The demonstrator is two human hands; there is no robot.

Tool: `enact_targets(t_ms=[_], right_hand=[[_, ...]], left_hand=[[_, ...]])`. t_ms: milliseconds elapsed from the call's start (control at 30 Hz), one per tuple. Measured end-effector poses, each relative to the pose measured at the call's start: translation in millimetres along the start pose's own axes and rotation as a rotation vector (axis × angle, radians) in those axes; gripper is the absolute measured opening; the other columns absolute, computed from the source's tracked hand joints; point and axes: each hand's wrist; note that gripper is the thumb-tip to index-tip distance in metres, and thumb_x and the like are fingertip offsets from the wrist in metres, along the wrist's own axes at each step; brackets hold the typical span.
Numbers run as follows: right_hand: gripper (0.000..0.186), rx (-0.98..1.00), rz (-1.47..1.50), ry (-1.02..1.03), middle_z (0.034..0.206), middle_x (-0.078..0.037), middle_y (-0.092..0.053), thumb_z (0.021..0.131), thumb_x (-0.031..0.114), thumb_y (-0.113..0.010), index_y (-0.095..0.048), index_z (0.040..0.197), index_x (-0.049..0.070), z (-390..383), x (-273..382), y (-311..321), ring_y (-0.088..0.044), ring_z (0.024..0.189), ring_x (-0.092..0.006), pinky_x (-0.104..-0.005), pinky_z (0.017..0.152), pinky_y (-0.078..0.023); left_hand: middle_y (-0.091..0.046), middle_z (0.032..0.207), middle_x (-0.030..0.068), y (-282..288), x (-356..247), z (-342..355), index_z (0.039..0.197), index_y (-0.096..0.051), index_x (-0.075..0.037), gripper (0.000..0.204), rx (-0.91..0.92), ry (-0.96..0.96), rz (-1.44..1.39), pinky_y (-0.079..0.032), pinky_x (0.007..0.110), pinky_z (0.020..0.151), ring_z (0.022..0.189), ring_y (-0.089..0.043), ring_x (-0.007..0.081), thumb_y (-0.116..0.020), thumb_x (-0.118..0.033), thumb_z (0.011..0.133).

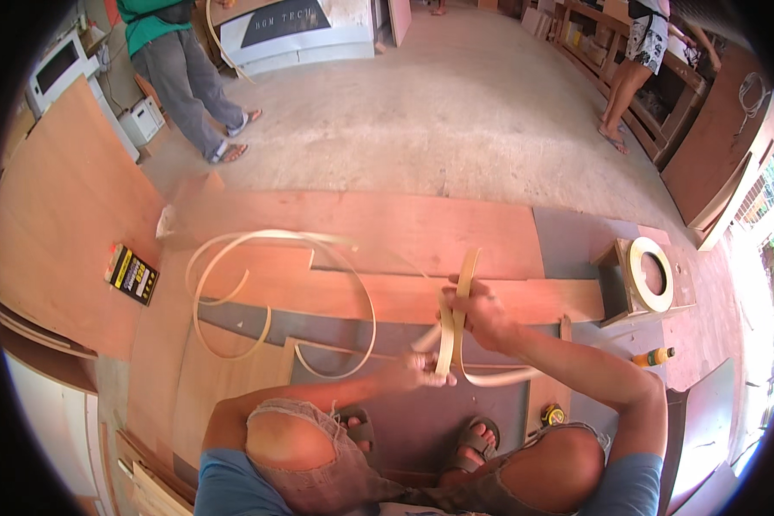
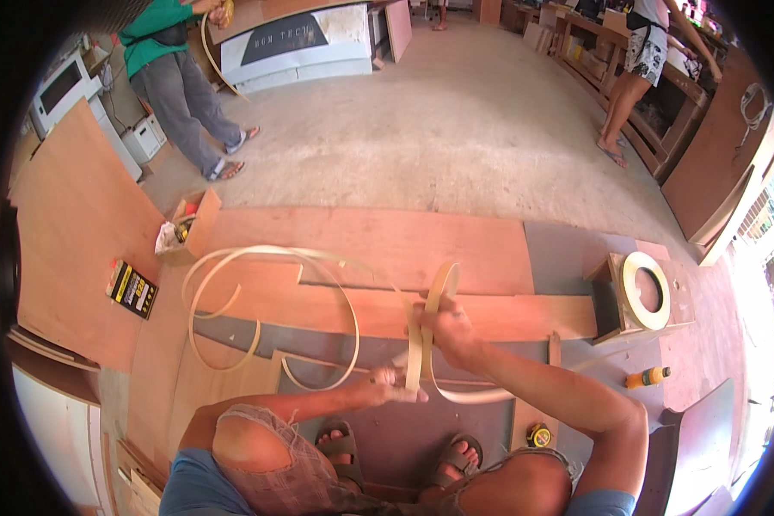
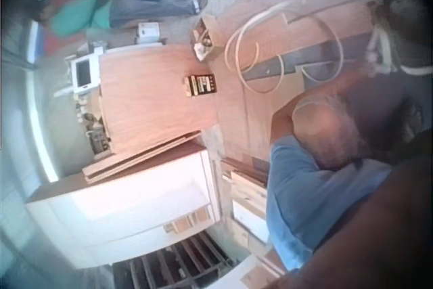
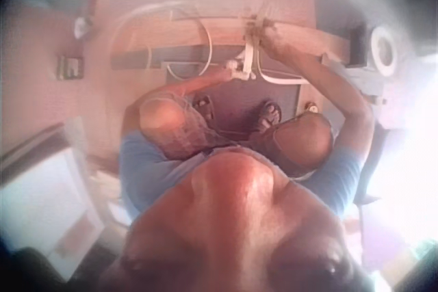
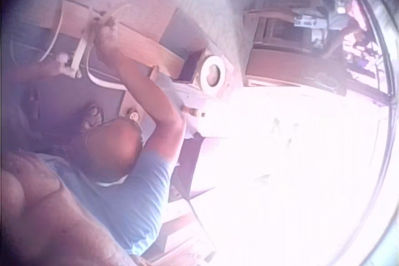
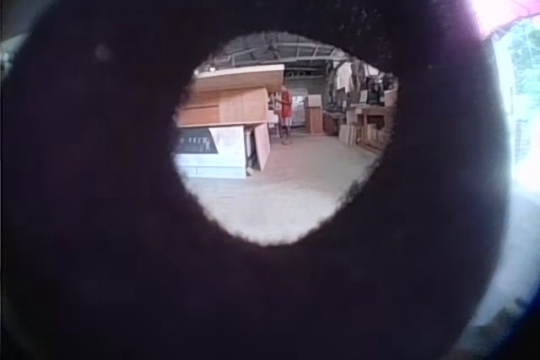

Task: The person measures a strip of wood veneer with a tape measure, then uses tin snips to cut it into shorter pieces. They repeatedly measure, cut, and handle the veneer strips on a workbench.

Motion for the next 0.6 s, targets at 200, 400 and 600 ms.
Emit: enact_targets(t_ms=[200,400,600], right_hand=[[0.068,0.236,-0.421,0.04,0.108,-0.011,-0.066,0.093,0.012,-0.066,-0.032,0.149,-0.007,-40,-16,-13,-0.063,0.101,-0.0166,-0.0317,0.09,-0.052],[0.065,0.241,-0.451,-0.044,0.109,-0.01,-0.07,0.093,0.009,-0.067,-0.038,0.151,0.002,-74,-47,-27,-0.064,0.102,-0.0154,-0.0309,0.096,-0.049],[0.049,0.48,-0.763,-0.073,0.103,-0.01,-0.073,0.094,0.009,-0.064,-0.055,0.141,0.013,-51,-66,37,-0.067,0.093,-0.0137,-0.0317,0.086,-0.052]], left_hand=[[-0.058,0.138,0.012,23,-34,-3,0.138,-0.048,-0.003,0.036,-0.206,-0.134,-0.671,-0.044,0.041,0.11,0.13,-0.053,0.023,-0.05,-0.013,0.103],[-0.071,0.106,0.0159,189,-68,-50,0.105,-0.064,-0.003,0.017,-0.446,-0.565,-0.618,-0.059,0.044,0.086,0.096,-0.07,0.0291,-0.058,-0.016,0.096],[-0.064,0.111,0.0175,382,-129,-371,0.117,-0.06,0.009,0.028,-0.811,-0.919,-0.319,-0.055,0.039,0.098,0.111,-0.063,0.0274,-0.058,-0.008,0.095]])
Point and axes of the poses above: each hand's wrist, its own z-axis towards the middle knuckle, its own y-axis out of the back of the hand, x = y × z
